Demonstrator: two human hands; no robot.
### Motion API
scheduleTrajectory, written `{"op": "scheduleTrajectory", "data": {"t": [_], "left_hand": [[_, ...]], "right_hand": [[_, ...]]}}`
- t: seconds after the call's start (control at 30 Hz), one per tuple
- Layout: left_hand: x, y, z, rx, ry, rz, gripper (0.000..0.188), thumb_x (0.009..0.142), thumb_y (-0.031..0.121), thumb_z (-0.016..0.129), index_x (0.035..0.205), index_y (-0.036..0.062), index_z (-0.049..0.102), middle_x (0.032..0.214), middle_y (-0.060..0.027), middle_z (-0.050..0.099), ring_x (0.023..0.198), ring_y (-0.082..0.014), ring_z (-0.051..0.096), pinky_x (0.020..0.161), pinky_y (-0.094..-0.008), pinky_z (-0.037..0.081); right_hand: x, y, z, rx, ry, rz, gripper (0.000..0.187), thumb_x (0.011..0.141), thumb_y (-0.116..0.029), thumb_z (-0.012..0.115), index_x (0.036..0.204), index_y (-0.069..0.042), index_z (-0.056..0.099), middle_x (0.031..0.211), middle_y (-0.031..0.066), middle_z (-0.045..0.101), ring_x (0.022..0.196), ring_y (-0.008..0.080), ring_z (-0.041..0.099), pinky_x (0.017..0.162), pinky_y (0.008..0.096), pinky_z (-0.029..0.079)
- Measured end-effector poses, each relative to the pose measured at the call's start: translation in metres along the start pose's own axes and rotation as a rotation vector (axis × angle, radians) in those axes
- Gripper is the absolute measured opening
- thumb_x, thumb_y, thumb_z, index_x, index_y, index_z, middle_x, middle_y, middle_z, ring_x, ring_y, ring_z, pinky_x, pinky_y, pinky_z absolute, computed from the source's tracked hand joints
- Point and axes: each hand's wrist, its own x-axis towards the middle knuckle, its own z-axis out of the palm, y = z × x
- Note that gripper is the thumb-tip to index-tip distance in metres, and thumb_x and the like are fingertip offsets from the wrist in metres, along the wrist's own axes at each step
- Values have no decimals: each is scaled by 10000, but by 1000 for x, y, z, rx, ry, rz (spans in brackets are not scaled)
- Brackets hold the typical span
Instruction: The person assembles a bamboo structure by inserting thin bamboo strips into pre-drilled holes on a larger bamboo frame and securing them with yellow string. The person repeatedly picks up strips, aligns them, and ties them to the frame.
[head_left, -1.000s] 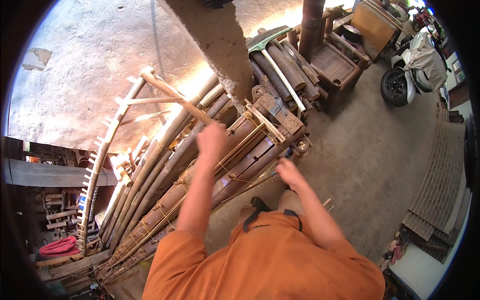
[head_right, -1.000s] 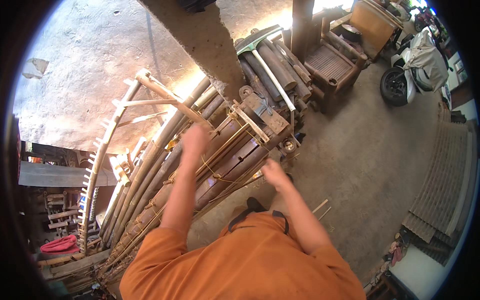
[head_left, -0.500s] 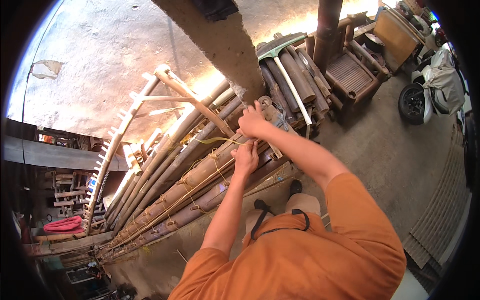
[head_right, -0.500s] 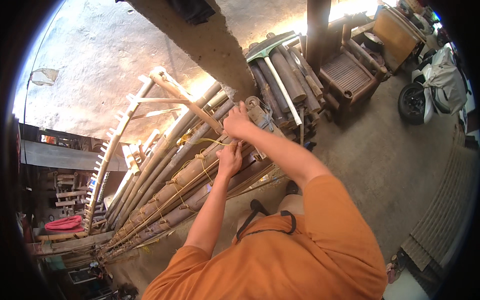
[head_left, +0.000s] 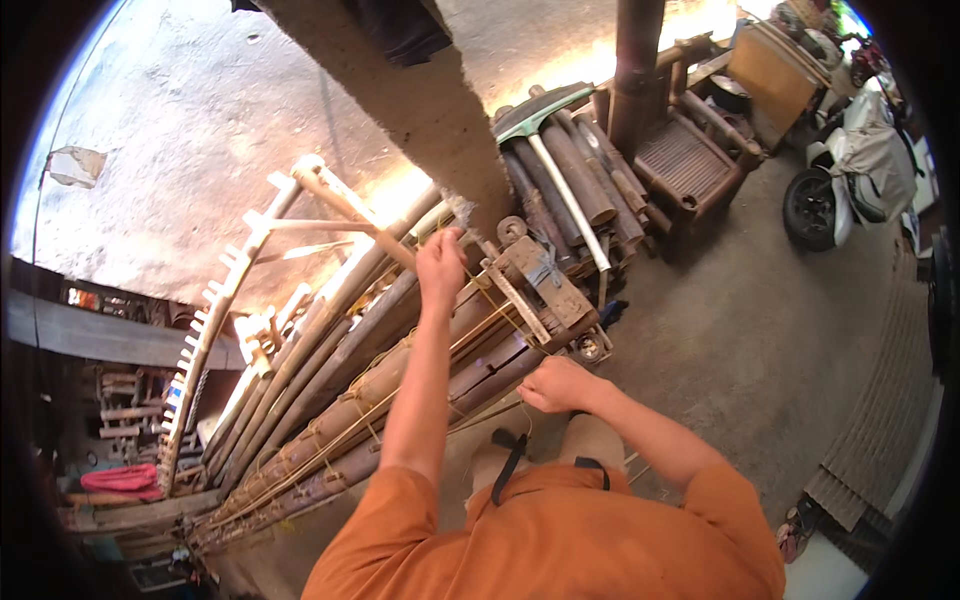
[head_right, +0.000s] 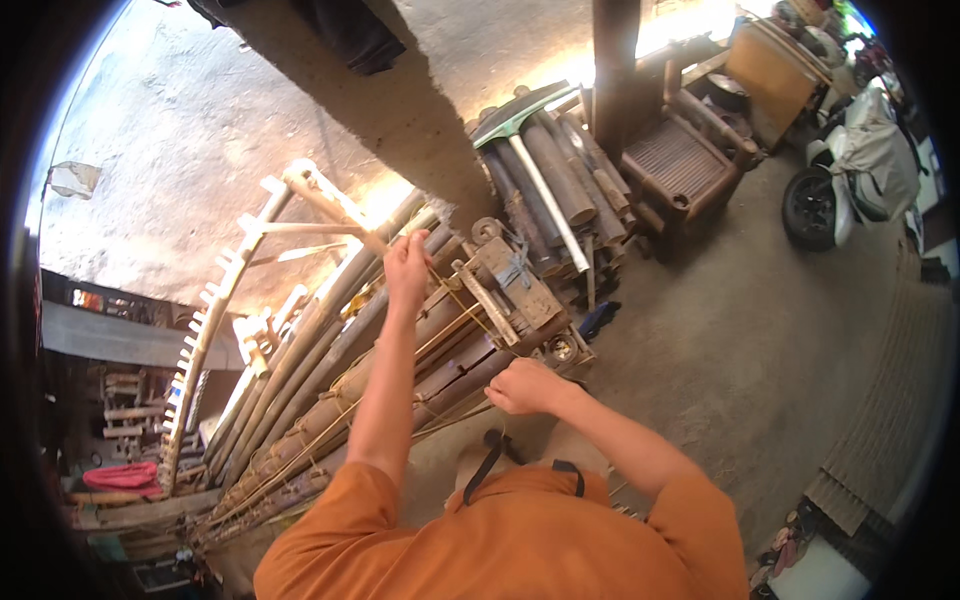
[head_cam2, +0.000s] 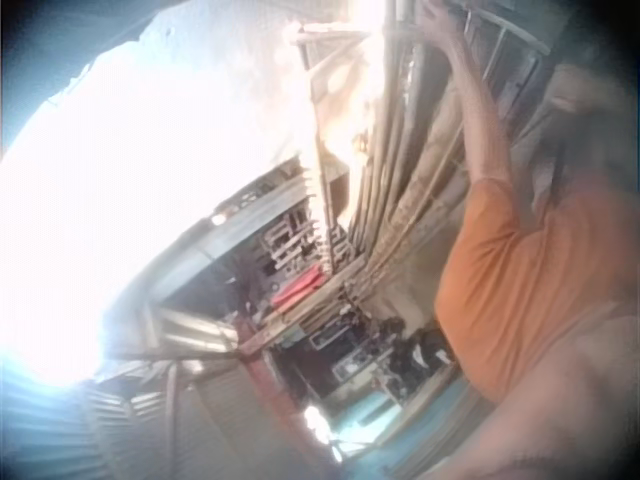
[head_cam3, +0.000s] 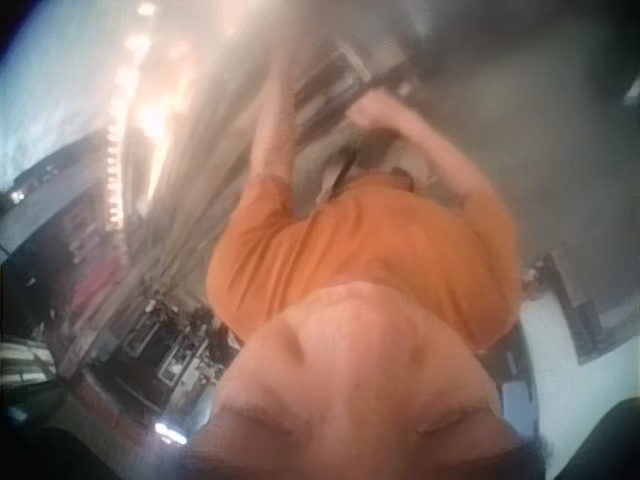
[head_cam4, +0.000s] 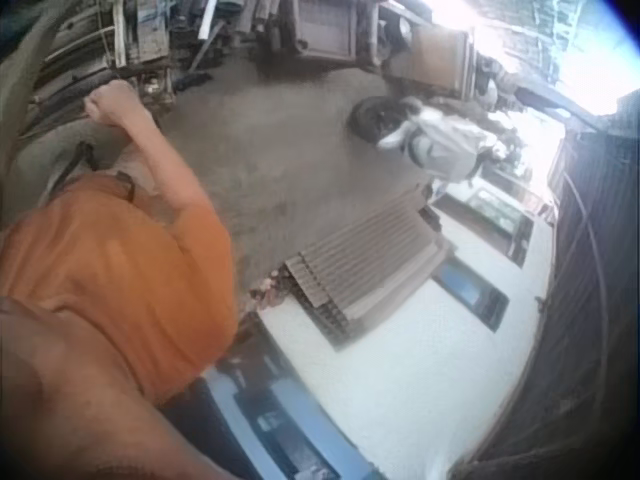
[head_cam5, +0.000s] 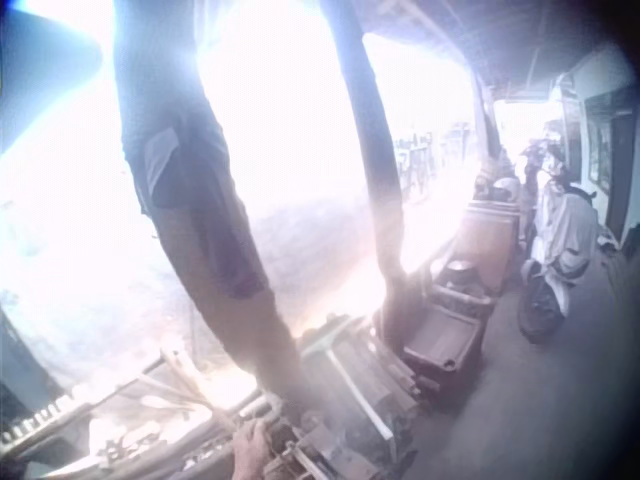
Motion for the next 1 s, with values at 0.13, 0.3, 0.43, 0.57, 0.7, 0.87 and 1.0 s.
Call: {"op": "scheduleTrajectory", "data": {"t": [0.13, 0.3, 0.43, 0.57, 0.7, 0.87, 1.0], "left_hand": [[25, -92, -20, 756, -39, 80, 389, 1013, 300, 508, 1121, -36, 670, 978, -238, 707, 929, -400, 679, 816, -478, 514], [-36, -54, -129, 607, -85, 229, 417, 991, 297, 533, 1239, -32, 594, 1066, -287, 661, 1012, -452, 635, 869, -522, 493], [-131, -67, -301, 875, 111, 344, 435, 986, 234, 522, 1263, -101, 539, 1094, -325, 646, 1045, -453, 627, 921, -504, 503], [-237, -87, -366, 840, -407, -177, 425, 909, 275, 633, 1267, 53, 578, 1222, -221, 649, 1205, -388, 576, 1003, -533, 413], [-253, -128, -349, 966, -90, 231, 265, 908, 239, 659, 1117, 88, 599, 1016, -130, 654, 984, -335, 587, 857, -527, 379], [-238, -133, -338, 632, 3, 241, 182, 942, 244, 600, 1014, 81, 637, 878, -179, 647, 890, -413, 592, 840, -589, 352], [-238, -104, -347, 654, -181, -34, 301, 1023, 331, 479, 1152, 156, 687, 1078, -185, 708, 1089, -403, 632, 985, -624, 296]], "right_hand": [[2, -9, 42, -239, 136, -98, 298, 867, -207, 596, 613, -51, 599, 613, 168, 599, 615, 371, 582, 760, 444, 500], [16, -92, 107, -147, 241, 43, 159, 850, -181, 647, 945, -56, 666, 938, 159, 662, 888, 335, 622, 853, 428, 497], [44, -155, 253, 845, -179, 212, 222, 952, -252, 615, 1093, -81, 637, 977, 106, 655, 982, 251, 625, 870, 397, 507], [87, -195, 315, 1852, 342, 580, 219, 1006, -254, 543, 1075, -58, 612, 966, 59, 634, 937, 157, 599, 814, 331, 500], [163, -266, 311, 1069, 959, 29, 204, 986, -217, 507, 853, -76, 571, 827, 36, 586, 811, 172, 572, 765, 339, 472], [258, -257, 262, -175, 104, 31, 384, 988, -392, 480, 1063, -88, 702, 1028, 110, 679, 992, 286, 613, 914, 489, 416], [280, -223, 226, -118, 79, 202, 425, 1007, -435, 530, 1010, -45, 699, 900, 116, 704, 855, 259, 651, 808, 407, 494]]}}
